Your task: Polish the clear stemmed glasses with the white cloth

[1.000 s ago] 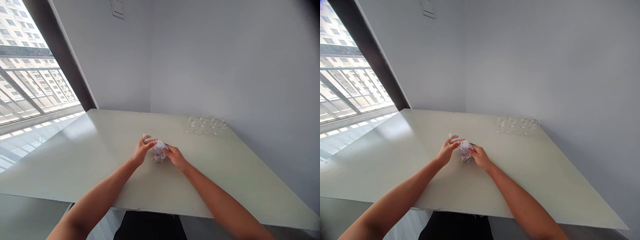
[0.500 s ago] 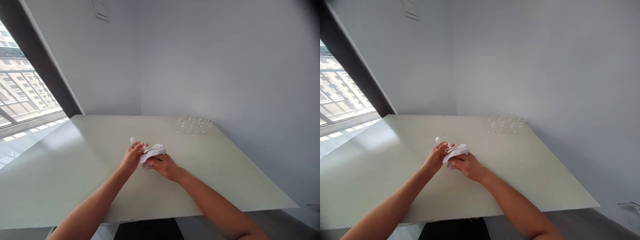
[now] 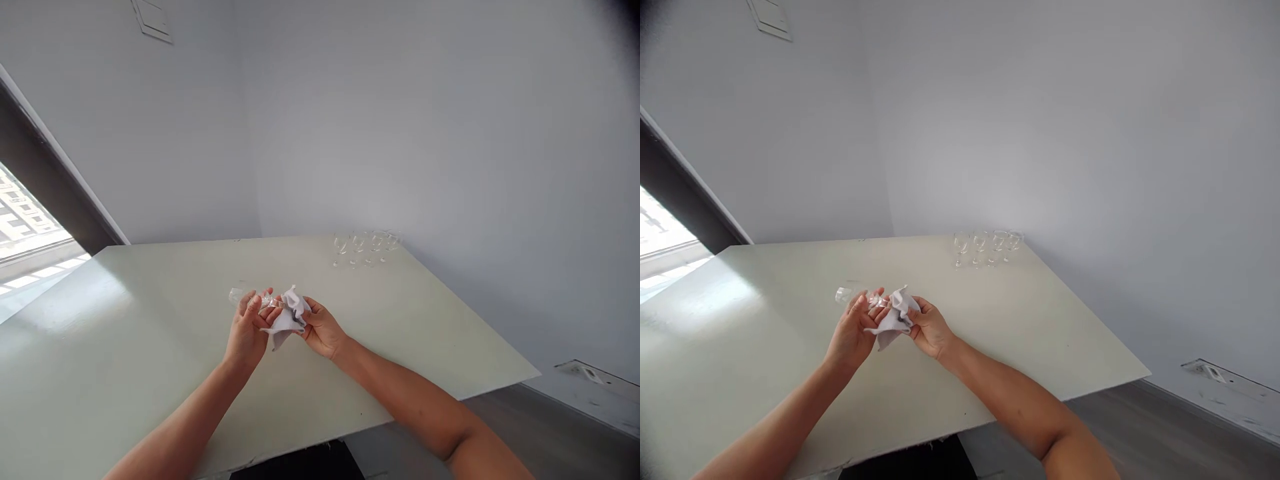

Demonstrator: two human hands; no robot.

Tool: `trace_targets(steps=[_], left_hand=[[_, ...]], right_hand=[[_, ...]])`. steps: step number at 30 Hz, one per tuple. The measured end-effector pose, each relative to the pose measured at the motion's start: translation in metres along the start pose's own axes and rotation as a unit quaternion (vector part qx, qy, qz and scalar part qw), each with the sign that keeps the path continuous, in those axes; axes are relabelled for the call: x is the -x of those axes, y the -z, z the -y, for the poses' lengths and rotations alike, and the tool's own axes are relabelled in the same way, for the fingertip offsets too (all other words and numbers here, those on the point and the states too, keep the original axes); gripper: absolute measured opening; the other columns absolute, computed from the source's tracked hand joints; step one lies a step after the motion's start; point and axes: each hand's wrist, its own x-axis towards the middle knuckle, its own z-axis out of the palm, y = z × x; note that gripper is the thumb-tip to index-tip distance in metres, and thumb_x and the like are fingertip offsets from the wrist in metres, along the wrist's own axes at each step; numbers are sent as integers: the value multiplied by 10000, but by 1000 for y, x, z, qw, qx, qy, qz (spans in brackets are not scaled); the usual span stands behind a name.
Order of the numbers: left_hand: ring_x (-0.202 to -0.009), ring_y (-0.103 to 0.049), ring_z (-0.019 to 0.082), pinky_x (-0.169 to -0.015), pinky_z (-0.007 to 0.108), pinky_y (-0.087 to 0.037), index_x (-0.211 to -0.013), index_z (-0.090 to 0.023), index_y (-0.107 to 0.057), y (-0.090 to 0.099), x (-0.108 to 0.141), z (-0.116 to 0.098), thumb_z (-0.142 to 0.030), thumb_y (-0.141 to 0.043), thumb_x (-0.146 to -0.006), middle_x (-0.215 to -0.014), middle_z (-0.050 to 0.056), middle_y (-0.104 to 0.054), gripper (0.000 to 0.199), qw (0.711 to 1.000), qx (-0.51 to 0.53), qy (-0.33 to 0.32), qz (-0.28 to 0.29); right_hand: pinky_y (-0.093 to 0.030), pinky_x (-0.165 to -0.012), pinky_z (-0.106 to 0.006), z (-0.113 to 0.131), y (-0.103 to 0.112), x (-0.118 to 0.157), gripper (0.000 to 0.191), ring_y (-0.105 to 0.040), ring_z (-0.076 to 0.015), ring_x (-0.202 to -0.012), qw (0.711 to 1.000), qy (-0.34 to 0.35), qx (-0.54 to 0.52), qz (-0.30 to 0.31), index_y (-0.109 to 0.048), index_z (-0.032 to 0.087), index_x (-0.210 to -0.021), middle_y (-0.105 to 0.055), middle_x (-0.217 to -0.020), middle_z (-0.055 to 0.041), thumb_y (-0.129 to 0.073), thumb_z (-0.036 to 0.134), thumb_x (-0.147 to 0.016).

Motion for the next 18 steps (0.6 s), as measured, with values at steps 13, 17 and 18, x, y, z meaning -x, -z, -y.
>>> trace_targets(steps=[13, 17, 18], left_hand=[[-816, -628, 152, -810, 347, -479, -1100, -304, -341, -4, 5, -29, -212, -703, -652, -1071, 36, -525, 583, 932, -186, -300, -77], [-855, -622, 174, -837, 396, -470, -1112, -280, -336, -8, 15, -12, -245, -716, -638, -1076, 46, -540, 608, 930, -264, -253, -33], [-869, -619, 179, -845, 406, -467, -1116, -276, -336, -11, 17, -9, -255, -715, -639, -1076, 47, -544, 610, 926, -284, -247, -23]], right_hand=[[-405, -717, -381, 23, -15, 30, 356, -499, -220, -884, 526, 192, 827, 51, -650, 266, -965, -527, -1240, -35, -382, 477, -865], [-402, -719, -338, 34, -26, 29, 321, -491, -193, -834, 495, 261, 829, 3, -590, 236, -1074, -594, -1003, -73, -460, 425, -849], [-409, -687, -308, 34, -29, 27, 349, -499, -178, -814, 503, 264, 823, 4, -557, 219, -1117, -579, -973, -72, -483, 416, -839]])
